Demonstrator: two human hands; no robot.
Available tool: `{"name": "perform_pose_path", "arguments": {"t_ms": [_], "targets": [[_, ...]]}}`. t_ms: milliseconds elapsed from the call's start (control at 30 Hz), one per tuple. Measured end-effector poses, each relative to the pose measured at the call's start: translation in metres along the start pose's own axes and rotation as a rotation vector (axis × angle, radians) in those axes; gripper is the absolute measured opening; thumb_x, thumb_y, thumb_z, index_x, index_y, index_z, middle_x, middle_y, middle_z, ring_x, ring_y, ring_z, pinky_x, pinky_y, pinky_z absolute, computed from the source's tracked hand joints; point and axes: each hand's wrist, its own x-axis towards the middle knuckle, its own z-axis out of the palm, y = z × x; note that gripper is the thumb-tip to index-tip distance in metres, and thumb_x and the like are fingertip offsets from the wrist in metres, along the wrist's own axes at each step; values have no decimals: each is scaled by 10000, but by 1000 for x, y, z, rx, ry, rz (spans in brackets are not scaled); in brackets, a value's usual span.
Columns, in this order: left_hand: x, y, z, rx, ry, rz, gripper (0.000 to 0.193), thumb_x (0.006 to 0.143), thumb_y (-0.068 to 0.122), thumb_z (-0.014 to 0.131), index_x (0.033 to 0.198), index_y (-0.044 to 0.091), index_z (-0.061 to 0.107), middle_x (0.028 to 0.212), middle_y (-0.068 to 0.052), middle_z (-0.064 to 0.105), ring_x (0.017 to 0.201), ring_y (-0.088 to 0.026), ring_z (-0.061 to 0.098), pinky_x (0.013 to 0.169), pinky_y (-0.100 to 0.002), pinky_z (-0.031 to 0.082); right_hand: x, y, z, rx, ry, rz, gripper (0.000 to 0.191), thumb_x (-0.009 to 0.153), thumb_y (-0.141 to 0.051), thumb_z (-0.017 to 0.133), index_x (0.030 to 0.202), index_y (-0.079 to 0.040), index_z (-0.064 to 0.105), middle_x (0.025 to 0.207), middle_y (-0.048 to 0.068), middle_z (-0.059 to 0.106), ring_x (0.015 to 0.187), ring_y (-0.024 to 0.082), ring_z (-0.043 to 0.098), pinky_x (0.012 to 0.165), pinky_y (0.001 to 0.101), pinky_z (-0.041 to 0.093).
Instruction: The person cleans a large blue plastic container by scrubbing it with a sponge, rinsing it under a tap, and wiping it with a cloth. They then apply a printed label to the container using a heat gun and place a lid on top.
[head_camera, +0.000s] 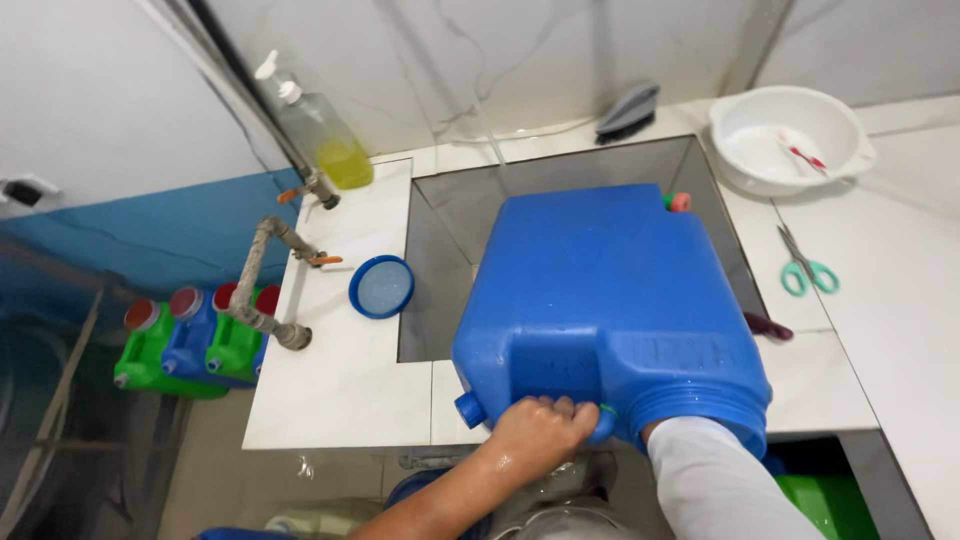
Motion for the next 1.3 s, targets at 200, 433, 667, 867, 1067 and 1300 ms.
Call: {"name": "perform_pose_path", "arguments": {"t_ms": [200, 433, 667, 867, 1067, 1300], "targets": [[6, -24, -1, -29, -12, 5, 93, 888, 157, 625, 850, 112, 554, 650, -66, 625, 524, -233, 659, 458, -366, 519, 13, -1, 37, -29, -67, -27, 423, 955, -293, 569, 1332, -146, 694, 1412, 147, 661, 1313, 319, 623, 1100, 455, 495], [-5, -30, 23, -30, 65, 72, 112, 902, 158, 623, 836, 120, 540, 652, -45, 607, 558, -218, 655, 496, -358, 514, 29, -15, 21, 341, 58, -77, 427, 967, -302, 554, 1340, -139, 681, 1413, 148, 656, 1313, 318, 618, 1103, 456, 491], [-8, -63, 45, 6, 68, 56, 52, 883, 168, 580, 894, 118, 577, 676, -65, 645, 548, -240, 672, 470, -390, 513, -28, -76, 37, 1460, 130, -395, 431, 978, -310, 539, 1349, -131, 669, 1414, 148, 650, 1312, 316, 612, 1107, 457, 487], [-4, -76, 55, -89, 60, 27, 52, 899, 145, 563, 932, 121, 595, 676, -101, 669, 550, -280, 688, 452, -420, 518, -80, -109, 84, 1602, 69, -423, 436, 988, -317, 526, 1356, -125, 659, 1415, 148, 646, 1311, 315, 607, 1110, 458, 484], [-11, -69, 57, -76, 94, 48, 39, 896, 155, 569, 907, 119, 578, 671, -98, 665, 548, -284, 683, 476, -418, 528, -86, -103, 79, 1619, 68, -424, 440, 998, -325, 513, 1363, -119, 648, 1416, 149, 641, 1310, 314, 602, 1112, 459, 481], [-20, -65, 53, -43, 93, 39, 71, 910, 175, 585, 861, 127, 569, 639, -81, 650, 537, -268, 681, 460, -410, 521, -97, -112, 84, 1658, 59, -437, 446, 1010, -333, 498, 1371, -111, 636, 1417, 149, 636, 1310, 313, 596, 1116, 459, 477]]}}
